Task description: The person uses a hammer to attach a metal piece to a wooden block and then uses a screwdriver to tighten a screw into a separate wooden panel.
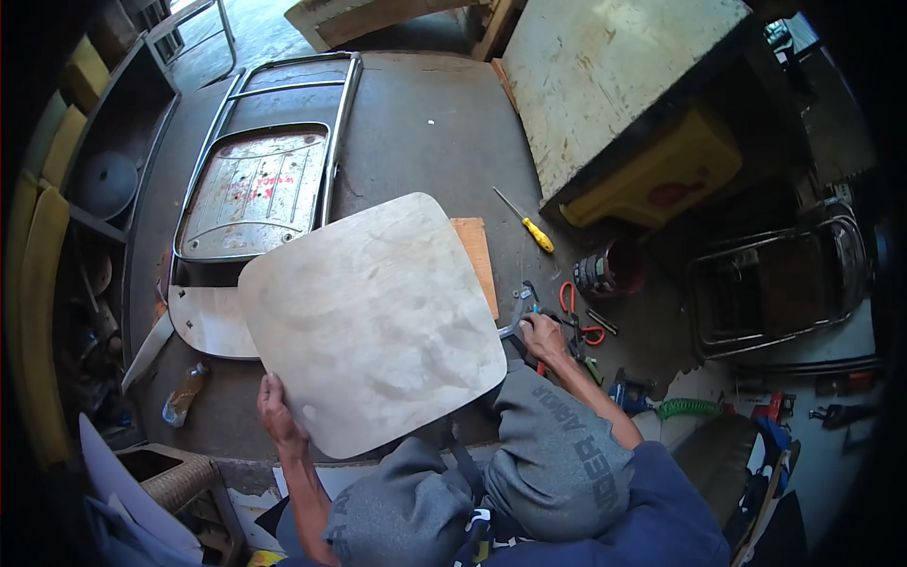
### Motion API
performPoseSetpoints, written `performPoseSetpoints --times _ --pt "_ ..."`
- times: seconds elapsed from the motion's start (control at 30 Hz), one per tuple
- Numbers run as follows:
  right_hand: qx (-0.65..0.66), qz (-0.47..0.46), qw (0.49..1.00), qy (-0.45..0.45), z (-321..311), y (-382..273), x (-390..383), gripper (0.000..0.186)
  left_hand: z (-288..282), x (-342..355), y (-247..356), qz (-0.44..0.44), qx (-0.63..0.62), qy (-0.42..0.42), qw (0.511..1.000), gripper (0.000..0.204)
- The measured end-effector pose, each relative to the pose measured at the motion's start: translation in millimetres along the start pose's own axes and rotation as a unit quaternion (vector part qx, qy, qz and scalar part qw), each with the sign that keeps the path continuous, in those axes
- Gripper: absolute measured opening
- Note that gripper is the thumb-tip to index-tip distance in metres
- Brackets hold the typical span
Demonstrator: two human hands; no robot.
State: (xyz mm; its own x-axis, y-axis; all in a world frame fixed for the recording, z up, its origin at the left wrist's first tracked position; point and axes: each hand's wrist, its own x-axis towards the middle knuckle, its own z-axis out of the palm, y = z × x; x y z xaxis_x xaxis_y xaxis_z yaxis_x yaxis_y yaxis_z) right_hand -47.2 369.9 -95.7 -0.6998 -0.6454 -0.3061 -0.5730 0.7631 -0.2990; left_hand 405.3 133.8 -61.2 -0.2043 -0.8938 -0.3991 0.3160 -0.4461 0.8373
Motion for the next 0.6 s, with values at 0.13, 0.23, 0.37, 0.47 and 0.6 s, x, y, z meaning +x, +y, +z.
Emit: performPoseSetpoints --times 0.13,0.23,0.37,0.47,0.6 --pt "-0.108 0.103 0.986 -0.079 -44 22 -20 0.040 35 54 -31 -0.018 0.078 -0.048 0.996 0.028" --pt "-0.033 0.051 0.998 0.030 -54 20 22 0.038 47 64 -63 -0.016 0.211 -0.079 0.974 0.029" --pt "0.017 -0.031 0.995 0.095 -49 12 107 0.045 55 50 -93 0.010 0.545 -0.024 0.838 0.028" --pt "-0.042 -0.031 0.990 0.128 -30 17 166 0.056 111 24 -86 0.201 0.632 0.009 0.749 0.039" --pt "-0.059 -0.027 0.997 0.046 -33 20 205 0.056 226 65 -93 0.259 0.565 -0.184 0.761 0.043"
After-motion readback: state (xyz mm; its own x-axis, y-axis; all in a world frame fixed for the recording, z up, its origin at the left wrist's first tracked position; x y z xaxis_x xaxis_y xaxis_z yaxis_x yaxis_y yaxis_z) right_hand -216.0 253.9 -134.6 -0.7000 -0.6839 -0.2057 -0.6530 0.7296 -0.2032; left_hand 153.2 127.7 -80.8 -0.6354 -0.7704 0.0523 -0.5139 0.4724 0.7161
